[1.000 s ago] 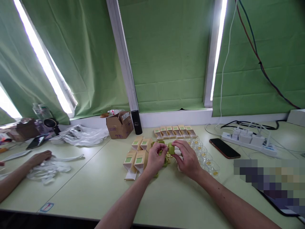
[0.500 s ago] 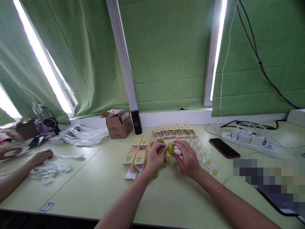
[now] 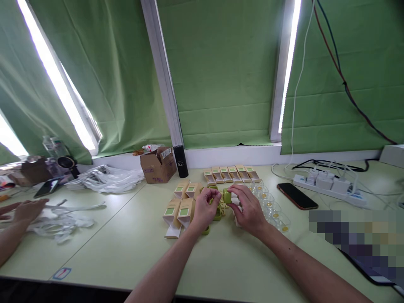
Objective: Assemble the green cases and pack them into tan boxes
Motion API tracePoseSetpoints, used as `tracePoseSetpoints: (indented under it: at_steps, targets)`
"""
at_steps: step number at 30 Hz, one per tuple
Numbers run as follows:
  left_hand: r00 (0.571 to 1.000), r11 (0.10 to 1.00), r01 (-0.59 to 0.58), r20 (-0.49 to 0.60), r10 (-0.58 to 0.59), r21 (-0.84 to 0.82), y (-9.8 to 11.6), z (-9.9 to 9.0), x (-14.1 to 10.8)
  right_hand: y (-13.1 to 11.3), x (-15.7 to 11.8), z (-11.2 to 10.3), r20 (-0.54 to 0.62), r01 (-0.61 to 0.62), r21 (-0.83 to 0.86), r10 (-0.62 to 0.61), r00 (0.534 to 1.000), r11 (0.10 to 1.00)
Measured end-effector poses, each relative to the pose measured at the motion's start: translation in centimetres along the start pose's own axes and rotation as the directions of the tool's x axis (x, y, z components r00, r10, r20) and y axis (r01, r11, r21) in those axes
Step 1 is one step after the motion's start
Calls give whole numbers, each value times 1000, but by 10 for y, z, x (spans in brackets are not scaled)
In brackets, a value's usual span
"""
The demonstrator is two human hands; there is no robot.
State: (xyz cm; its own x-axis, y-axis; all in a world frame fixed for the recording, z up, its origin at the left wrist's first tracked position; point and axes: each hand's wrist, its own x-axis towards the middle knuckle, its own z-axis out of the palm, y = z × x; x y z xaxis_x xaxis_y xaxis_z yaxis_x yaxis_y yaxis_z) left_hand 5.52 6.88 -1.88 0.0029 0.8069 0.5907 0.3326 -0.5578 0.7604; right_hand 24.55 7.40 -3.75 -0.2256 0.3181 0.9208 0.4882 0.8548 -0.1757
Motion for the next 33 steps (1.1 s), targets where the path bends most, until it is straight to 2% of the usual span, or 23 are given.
tracePoseSetpoints:
  at_steps: [15,23,26,29,33]
  targets:
    - [1000,1000,4,-7,-4,-25,-2,-1,0,1,0,0,5,8,-18,-8,1000,1000]
    - [996,992,88,9,-87,-96,-5,-3,0,-1,2,-1,-14,13,-45,-14,1000,999]
    - [994,989,98,-38,-103,-114,-10,-3,2,-1,2,-2,-18,6,-53,-7,1000,999]
    - [986,994,75,-140,-86,-84,-14,-5,4,-3,3,-4,-12,-24,-59,23,1000,998]
    - [976,995,-53,-208,70,88,-8,-8,3,-5,3,-6,0,-72,-45,72,997,996]
